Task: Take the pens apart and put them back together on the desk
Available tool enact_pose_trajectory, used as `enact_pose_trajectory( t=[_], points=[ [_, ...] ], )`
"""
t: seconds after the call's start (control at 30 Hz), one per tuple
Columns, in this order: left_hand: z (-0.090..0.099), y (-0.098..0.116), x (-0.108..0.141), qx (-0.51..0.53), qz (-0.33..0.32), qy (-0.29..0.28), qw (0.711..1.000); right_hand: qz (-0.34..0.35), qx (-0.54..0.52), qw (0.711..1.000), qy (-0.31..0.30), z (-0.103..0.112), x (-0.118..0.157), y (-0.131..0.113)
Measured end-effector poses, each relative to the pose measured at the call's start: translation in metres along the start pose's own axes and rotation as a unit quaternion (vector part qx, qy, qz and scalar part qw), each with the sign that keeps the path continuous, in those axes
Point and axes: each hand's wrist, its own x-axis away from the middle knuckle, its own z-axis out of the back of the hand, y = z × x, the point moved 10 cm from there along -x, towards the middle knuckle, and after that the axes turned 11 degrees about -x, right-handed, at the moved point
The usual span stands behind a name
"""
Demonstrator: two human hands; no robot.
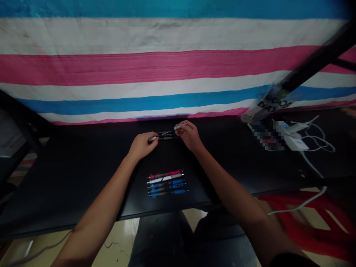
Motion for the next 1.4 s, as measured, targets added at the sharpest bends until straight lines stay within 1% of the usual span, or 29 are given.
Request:
enact_pose_trajectory(
  t=[0.2,0.33,0.4,0.53,0.67,0.73,0.87,0.93,1.0,1.13,1.3,1.4],
  points=[
    [-0.004,0.004,0.003,0.005,0.000,-0.005,1.000,-0.021,-0.035,0.999,-0.006,-0.002,0.003,0.007],
    [-0.004,0.006,0.005,0.000,0.005,0.007,1.000,-0.077,-0.055,0.995,-0.037,-0.018,0.013,0.023],
    [-0.004,0.006,0.006,-0.002,0.004,0.012,1.000,-0.091,-0.045,0.993,-0.055,-0.027,0.019,0.028],
    [-0.009,0.008,0.008,-0.016,0.002,-0.004,1.000,-0.078,0.013,0.995,-0.063,-0.036,0.024,0.029],
    [-0.010,0.010,0.008,-0.052,0.005,-0.028,0.998,-0.075,0.084,0.992,-0.053,-0.038,0.026,0.032],
    [-0.010,0.014,0.007,-0.068,-0.005,-0.040,0.997,-0.084,0.087,0.991,-0.050,-0.040,0.030,0.035],
    [-0.012,0.021,0.007,-0.078,-0.029,-0.067,0.994,-0.106,0.006,0.993,-0.043,-0.041,0.041,0.041],
    [-0.011,0.021,0.010,-0.071,-0.035,-0.074,0.994,-0.108,-0.031,0.992,-0.056,-0.044,0.044,0.041],
    [-0.009,0.019,0.013,-0.064,-0.036,-0.078,0.994,-0.110,-0.043,0.990,-0.075,-0.048,0.045,0.041],
    [-0.006,0.012,0.016,-0.055,-0.027,-0.074,0.995,-0.117,-0.042,0.987,-0.098,-0.050,0.040,0.046],
    [-0.007,0.007,0.016,-0.046,-0.012,-0.064,0.997,-0.112,-0.043,0.989,-0.086,-0.041,0.034,0.051],
    [-0.007,0.007,0.018,-0.027,-0.012,-0.053,0.998,-0.114,-0.027,0.989,-0.092,-0.038,0.033,0.051]
  ],
)
